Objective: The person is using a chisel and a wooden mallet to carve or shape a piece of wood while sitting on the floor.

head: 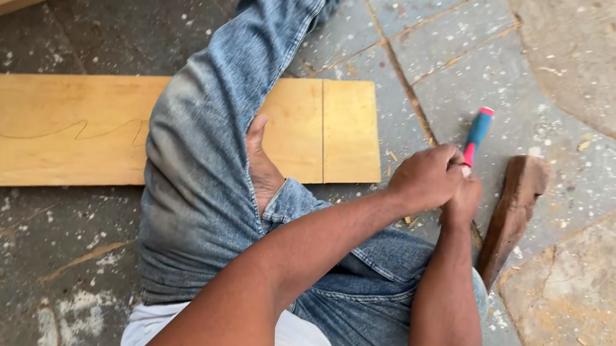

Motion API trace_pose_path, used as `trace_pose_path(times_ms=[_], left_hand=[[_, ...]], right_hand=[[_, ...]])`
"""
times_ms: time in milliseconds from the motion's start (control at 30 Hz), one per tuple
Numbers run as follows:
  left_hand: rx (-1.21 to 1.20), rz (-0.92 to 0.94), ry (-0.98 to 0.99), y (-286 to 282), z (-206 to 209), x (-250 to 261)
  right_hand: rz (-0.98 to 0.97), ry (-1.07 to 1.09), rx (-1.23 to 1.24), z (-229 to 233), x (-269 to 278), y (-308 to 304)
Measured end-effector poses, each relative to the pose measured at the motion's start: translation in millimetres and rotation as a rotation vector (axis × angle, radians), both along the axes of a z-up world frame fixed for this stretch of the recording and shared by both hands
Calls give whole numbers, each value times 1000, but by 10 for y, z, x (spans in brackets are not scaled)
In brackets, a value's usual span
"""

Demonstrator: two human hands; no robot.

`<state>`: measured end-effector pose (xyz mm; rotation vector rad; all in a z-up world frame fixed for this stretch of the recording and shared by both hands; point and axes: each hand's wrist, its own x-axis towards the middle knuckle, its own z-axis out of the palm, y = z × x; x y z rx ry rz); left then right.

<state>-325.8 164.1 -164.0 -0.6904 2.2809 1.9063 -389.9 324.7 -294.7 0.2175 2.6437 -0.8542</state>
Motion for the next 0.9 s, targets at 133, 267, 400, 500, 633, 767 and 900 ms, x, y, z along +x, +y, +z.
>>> trace_pose_path(times_ms=[133, 267, 400, 500, 633, 767, 900], left_hand=[[-110, 114, 121, -60, 278, -286], [-81, 145, 291, -24, 475, -441], [-93, -36, 361, 182, 506, -260], [-303, -92, 513, 323, 537, -70], [-410, -168, 474, 522, 331, 105], [-491, -292, 346, 709, -230, 160], [-529, -313, 282, 545, -284, 107]], right_hand=[[-9, -18, -676, 591, 262, -236], [119, -144, -1057, 1124, 644, -452], [446, 96, -603, 1102, 621, 157], [146, -27, -457, 1306, 550, 689], [33, 100, 4, 817, 783, 1814], [-144, -80, 274, -357, 1206, 3005], [-20, -45, 311, 53, 1386, 2461]])
